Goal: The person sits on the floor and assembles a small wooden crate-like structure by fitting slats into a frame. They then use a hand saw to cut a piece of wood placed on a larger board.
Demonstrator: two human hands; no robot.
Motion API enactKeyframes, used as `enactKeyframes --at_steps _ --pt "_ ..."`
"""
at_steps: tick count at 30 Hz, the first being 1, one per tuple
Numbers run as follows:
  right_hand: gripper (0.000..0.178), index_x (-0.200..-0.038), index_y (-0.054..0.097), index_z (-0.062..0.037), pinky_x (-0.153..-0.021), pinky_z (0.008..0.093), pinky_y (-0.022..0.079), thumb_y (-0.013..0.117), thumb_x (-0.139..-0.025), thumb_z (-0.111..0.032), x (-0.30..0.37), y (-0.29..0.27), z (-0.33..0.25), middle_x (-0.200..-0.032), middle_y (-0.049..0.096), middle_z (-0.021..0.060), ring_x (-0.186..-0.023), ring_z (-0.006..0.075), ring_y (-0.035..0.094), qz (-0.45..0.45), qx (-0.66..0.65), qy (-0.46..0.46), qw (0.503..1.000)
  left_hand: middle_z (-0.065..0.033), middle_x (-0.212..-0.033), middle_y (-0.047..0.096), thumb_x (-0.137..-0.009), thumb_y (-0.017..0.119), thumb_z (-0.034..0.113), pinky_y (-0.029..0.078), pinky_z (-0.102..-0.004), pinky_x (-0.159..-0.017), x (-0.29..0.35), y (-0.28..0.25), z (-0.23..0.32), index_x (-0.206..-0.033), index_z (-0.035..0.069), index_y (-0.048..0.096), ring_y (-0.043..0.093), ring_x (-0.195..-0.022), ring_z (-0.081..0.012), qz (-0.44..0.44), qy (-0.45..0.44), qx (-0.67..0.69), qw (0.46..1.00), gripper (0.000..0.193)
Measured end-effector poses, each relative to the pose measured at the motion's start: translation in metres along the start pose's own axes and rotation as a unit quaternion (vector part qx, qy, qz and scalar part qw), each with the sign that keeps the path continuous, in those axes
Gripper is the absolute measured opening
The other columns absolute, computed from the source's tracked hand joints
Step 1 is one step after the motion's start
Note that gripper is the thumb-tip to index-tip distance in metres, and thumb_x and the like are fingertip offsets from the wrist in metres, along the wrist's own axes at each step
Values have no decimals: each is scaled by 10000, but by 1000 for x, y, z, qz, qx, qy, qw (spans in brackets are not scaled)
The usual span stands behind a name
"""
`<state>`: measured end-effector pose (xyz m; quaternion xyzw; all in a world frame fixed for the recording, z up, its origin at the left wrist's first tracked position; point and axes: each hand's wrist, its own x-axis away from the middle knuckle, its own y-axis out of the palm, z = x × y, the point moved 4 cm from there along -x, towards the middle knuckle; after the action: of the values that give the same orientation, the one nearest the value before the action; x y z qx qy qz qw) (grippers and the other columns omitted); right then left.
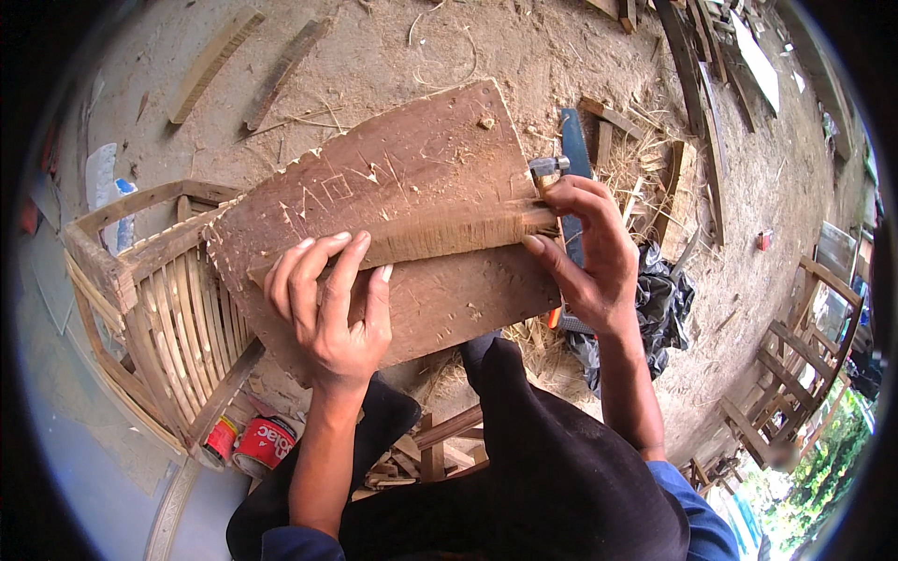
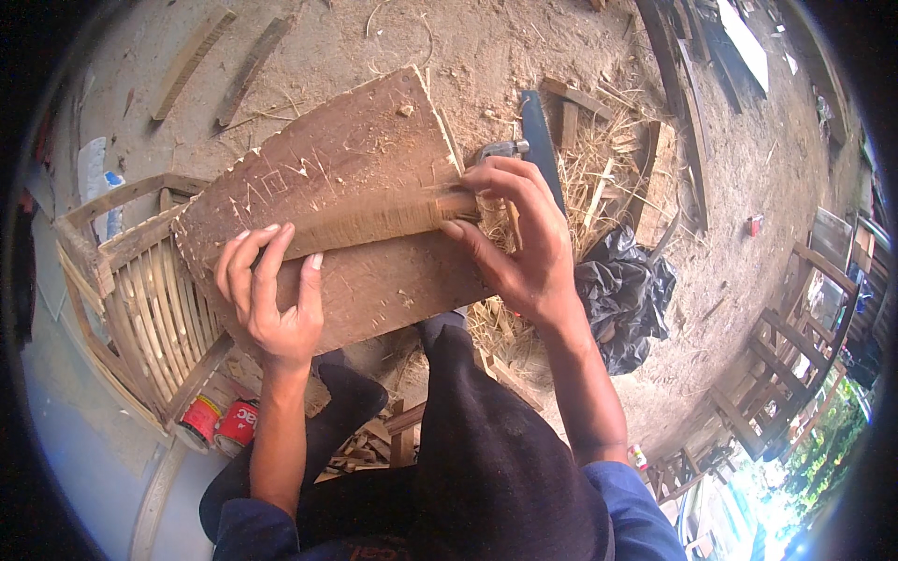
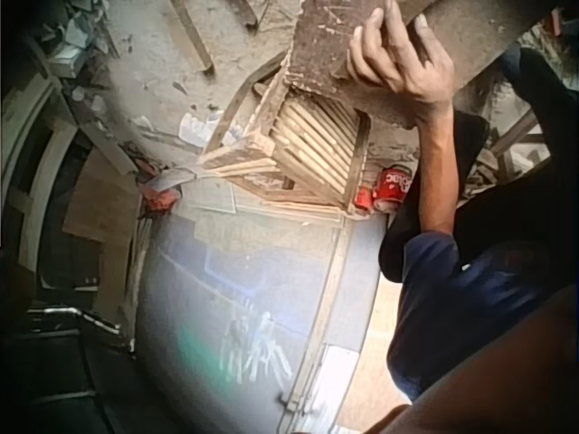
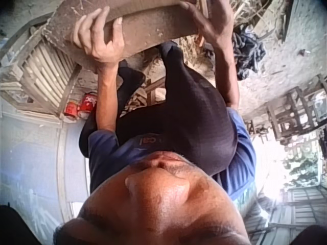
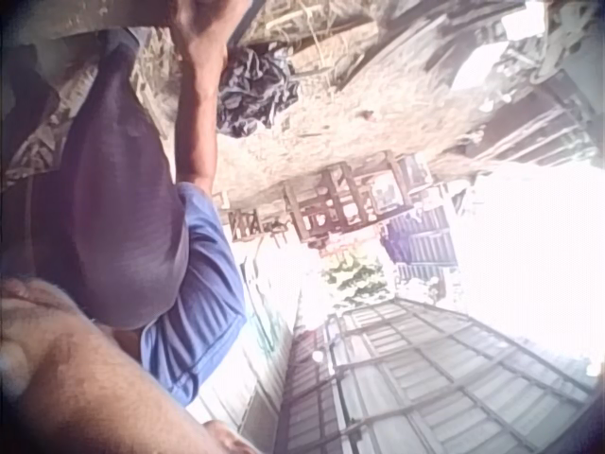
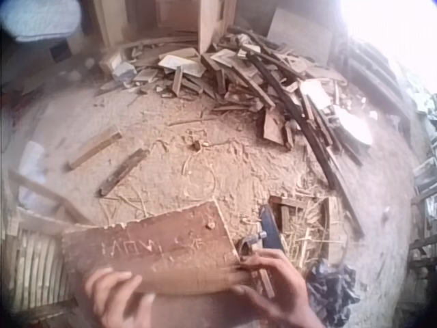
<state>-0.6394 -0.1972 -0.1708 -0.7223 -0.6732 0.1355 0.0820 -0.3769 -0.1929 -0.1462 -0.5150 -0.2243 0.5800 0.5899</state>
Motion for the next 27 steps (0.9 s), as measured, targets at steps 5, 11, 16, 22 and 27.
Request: enactKeyframes --at_steps 5,11,16,22,27 --pt "420 -1126 654 -43 -966 374 501 828 -748 16 2 -5 1 -1153 636 111 -1114 251 617 -18 7 -35 999 -34 -1143 615 -733 853 127 418 -443 -1018 -2 -3 6 -1175 148 719 522 -1153 -277 13 5 -30 999 461" --pt "406 -1072 646 -48 -969 380 497 823 -716 37 5 -2 4 -1123 644 106 -1103 250 621 -15 -15 -23 1000 -22 -1123 611 -715 859 117 411 -440 -1012 1 -3 5 -1122 150 724 521 -1134 -279 17 4 -29 999 431" --pt "425 -1059 633 -50 -960 385 498 816 -690 56 11 -3 6 -1115 647 112 -1091 256 627 -21 -16 -19 999 5 -1080 619 -729 843 102 387 -401 -982 -2 -4 5 -1081 176 733 522 -1087 -247 28 -8 3 1000 376" --pt "455 -1070 580 -48 -971 392 488 827 -704 62 25 -2 10 -1151 617 123 -1115 270 611 -45 47 -100 993 -22 -1058 608 -726 750 30 395 -416 -980 15 -11 6 -1001 138 755 503 -1083 -275 19 -5 38 999 296" --pt "717 -1299 443 -44 -1012 385 456 869 -728 28 35 0 20 -1287 506 124 -1190 223 541 -8 -102 -29 994 -30 -1041 595 -712 721 17 399 -424 -973 18 -9 6 -973 129 761 496 -1080 -280 26 -1 30 999 286"
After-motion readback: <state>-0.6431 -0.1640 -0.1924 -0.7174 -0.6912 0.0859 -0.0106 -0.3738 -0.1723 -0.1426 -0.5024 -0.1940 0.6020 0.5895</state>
